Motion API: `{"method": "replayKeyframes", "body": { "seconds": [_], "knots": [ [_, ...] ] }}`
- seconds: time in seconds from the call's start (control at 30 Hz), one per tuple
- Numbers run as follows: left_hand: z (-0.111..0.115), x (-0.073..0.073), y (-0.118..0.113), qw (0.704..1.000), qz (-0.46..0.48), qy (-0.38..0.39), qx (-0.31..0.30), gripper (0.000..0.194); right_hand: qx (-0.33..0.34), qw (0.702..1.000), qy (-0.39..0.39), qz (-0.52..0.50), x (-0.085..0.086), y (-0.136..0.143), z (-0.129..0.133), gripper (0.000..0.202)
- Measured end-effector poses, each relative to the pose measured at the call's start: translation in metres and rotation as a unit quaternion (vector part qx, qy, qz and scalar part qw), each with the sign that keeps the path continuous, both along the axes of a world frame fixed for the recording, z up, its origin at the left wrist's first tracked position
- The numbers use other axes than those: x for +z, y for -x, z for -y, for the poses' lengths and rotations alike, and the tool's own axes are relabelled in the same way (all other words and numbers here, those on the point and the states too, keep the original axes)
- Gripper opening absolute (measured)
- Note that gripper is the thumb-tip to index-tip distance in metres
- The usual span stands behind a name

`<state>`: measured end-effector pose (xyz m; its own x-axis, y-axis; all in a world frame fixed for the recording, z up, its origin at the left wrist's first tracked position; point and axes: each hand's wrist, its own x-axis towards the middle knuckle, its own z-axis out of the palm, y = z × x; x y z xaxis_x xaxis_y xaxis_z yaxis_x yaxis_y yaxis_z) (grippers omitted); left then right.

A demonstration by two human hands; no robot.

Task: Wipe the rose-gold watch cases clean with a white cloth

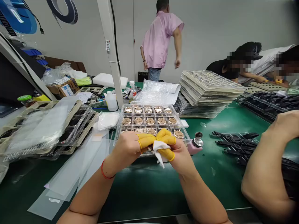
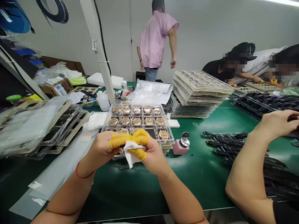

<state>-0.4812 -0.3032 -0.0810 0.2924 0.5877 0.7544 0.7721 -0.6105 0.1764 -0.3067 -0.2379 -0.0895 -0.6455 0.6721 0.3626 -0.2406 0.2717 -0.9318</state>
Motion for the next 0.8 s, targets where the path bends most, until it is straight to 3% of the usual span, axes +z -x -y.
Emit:
{"method": "replayKeyframes", "body": {
  "seconds": [0.17, 0.4, 0.63, 0.8],
  "knots": [
    [-0.001, -0.003, 0.007, 0.998, -0.052, -0.025, -0.027, 0.022, -0.013, 0.996, -0.073, 0.050, 0.012, -0.006, 0.010, 0.017],
    [-0.014, -0.015, 0.009, 0.970, 0.059, -0.001, -0.235, 0.026, 0.066, 0.973, -0.208, 0.079, 0.025, -0.022, 0.010, 0.004],
    [-0.019, -0.030, -0.002, 0.941, 0.126, 0.047, -0.311, 0.037, 0.146, 0.961, -0.230, 0.052, 0.035, -0.031, 0.010, 0.006],
    [-0.020, -0.030, -0.015, 0.903, 0.222, 0.030, -0.366, 0.031, 0.167, 0.960, -0.222, 0.044, 0.035, -0.033, 0.010, 0.010]
  ]
}}
